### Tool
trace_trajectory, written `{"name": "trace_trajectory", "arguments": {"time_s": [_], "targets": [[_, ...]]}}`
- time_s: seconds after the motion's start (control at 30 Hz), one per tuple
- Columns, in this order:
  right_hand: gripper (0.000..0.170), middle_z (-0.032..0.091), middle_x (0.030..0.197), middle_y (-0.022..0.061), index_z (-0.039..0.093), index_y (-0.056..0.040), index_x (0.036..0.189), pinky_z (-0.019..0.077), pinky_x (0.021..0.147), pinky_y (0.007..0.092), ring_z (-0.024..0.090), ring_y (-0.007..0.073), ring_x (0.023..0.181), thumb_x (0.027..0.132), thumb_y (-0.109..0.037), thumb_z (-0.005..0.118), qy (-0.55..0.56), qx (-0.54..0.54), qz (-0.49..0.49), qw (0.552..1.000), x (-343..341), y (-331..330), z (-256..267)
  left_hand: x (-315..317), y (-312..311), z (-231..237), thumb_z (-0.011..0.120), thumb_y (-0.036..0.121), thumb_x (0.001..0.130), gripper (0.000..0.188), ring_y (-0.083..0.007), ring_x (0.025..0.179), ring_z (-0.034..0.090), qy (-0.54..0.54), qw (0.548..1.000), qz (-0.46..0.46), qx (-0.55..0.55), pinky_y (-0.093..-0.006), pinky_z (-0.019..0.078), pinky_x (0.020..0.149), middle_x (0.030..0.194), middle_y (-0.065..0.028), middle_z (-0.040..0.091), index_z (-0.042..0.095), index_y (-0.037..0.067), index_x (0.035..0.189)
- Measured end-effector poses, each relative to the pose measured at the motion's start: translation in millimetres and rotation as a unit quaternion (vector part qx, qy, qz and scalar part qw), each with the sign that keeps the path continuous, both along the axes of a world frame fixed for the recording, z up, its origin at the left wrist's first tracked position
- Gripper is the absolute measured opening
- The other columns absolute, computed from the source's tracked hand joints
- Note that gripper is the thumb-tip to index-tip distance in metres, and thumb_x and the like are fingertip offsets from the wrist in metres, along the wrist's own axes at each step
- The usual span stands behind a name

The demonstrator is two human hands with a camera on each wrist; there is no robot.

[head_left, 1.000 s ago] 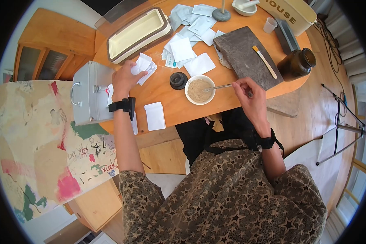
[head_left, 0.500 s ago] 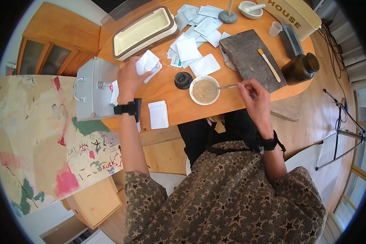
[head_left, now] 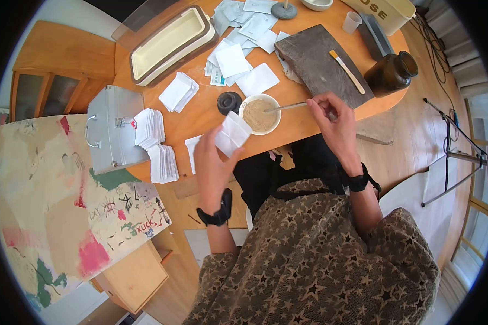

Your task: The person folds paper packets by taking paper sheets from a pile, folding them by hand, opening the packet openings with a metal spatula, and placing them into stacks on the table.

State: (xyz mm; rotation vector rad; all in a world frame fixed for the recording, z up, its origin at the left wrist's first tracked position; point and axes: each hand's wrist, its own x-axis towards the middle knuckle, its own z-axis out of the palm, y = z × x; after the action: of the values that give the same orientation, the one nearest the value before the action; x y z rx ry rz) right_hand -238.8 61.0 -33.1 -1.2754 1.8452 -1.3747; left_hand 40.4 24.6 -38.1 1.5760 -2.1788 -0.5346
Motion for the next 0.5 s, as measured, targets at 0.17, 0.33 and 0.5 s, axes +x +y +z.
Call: {"name": "trace_trajectory", "arguments": {"time_s": [0.17, 0.33, 0.5], "targets": [[0.016, 0.058, 0.070, -0.0009, 0.067, 0.0005, 0.092, 0.0406, 0.060, 0.0234, 0.047, 0.0051, 0.066, 0.095, -0.014, 0.073, -0.031, -0.011, 0.001, 0.999, 2, 2, 8, -14, 33, -4, 0.089, 0.023, 0.074, 0.071, -0.0372, 0.121, 0.054, 0.021, 0.999, 0.014, 0.027, -0.0463, 0.0412, 0.106, 0.129, -0.0158, 0.061, 0.056, 0.007, 0.135], [0.016, 0.056, 0.069, -0.0018, 0.066, 0.0011, 0.090, 0.0392, 0.060, 0.0226, 0.046, 0.0040, 0.065, 0.095, -0.012, 0.073, -0.052, -0.024, 0.012, 0.998, 9, 5, 24, -11, 34, 0, 0.089, 0.021, 0.073, 0.074, -0.0369, 0.123, 0.053, -0.009, 1.000, 0.014, -0.003, -0.0467, 0.0407, 0.107, 0.130, -0.0150, 0.059, 0.054, 0.008, 0.137], [0.015, 0.053, 0.068, -0.0014, 0.065, 0.0015, 0.088, 0.0392, 0.059, 0.0234, 0.045, 0.0051, 0.064, 0.094, -0.010, 0.073, -0.048, -0.017, 0.053, 0.997, 15, 6, 30, -18, 27, 11, 0.088, 0.020, 0.075, 0.073, -0.0367, 0.121, 0.055, -0.015, 1.000, 0.018, -0.021, -0.0457, 0.0442, 0.104, 0.131, -0.0158, 0.059, 0.053, 0.008, 0.138]]}}
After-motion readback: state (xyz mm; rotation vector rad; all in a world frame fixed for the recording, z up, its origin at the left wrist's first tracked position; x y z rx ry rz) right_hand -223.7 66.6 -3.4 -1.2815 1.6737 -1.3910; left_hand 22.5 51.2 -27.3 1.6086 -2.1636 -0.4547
